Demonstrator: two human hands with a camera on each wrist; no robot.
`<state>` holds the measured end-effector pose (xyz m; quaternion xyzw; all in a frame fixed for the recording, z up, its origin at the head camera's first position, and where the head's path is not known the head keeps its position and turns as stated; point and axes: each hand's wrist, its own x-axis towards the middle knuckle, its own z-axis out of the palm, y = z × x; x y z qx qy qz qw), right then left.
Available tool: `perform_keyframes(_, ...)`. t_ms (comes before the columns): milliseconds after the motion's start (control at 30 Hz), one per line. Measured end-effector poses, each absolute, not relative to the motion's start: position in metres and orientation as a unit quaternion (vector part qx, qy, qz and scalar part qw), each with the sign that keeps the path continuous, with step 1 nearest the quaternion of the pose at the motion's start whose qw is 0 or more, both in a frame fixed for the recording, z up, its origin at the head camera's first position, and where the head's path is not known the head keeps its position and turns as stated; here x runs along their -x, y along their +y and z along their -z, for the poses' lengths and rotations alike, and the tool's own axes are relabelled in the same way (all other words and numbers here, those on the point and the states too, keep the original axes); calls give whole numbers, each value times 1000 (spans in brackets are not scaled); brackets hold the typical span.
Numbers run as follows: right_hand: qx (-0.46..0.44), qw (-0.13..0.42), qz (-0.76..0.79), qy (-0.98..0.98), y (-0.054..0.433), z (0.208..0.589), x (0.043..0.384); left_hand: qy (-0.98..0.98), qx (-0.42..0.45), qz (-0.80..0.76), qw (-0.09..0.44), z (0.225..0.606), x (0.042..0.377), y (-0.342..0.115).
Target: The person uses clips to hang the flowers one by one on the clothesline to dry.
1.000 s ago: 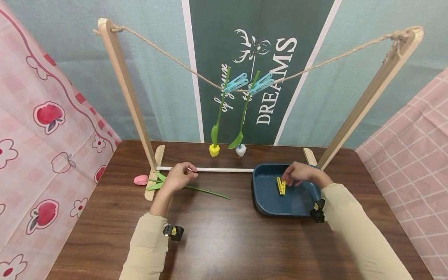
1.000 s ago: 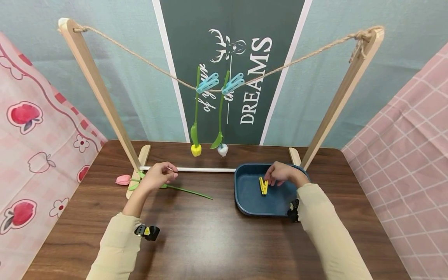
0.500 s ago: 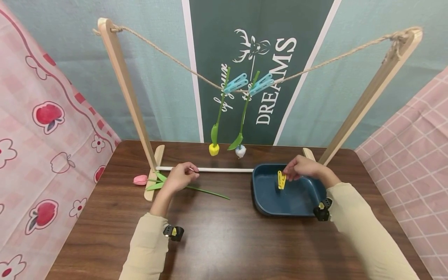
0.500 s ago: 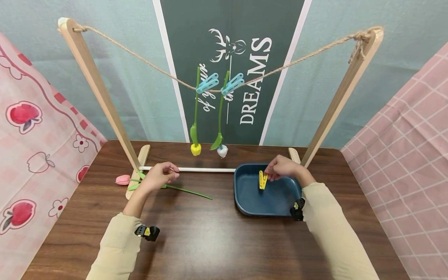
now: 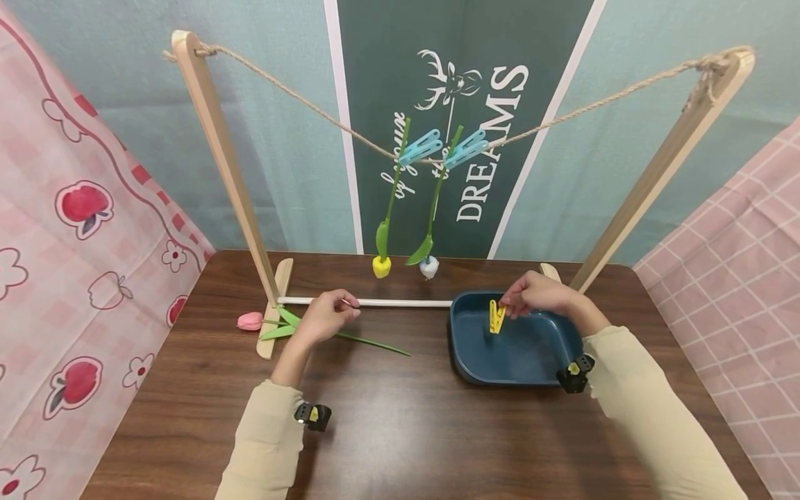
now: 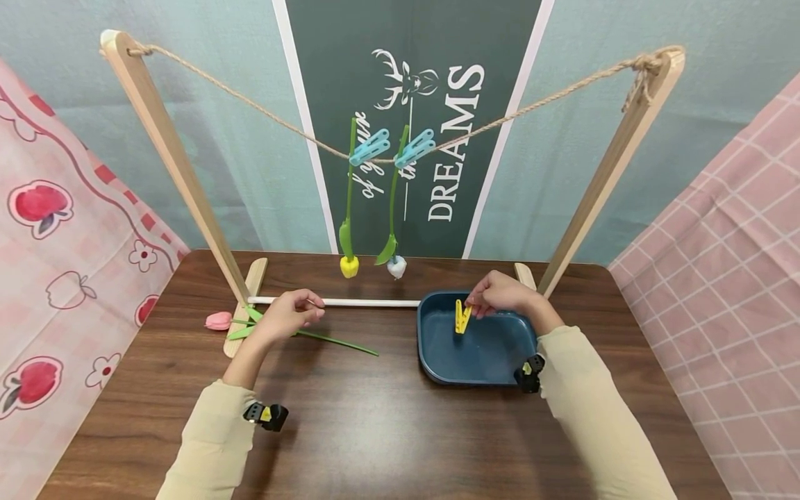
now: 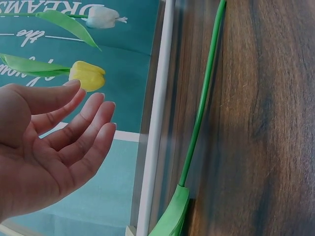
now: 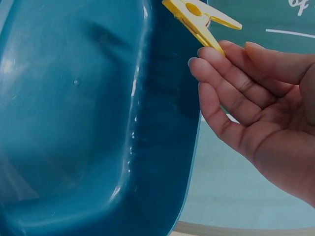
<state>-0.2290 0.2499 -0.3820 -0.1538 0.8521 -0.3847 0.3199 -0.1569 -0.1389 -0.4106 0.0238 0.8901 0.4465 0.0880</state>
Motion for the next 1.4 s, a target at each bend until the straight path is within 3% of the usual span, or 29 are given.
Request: perform_keyframes(1400, 176, 290, 448, 827, 181, 351, 218, 887, -97, -439, 103, 395, 170, -80)
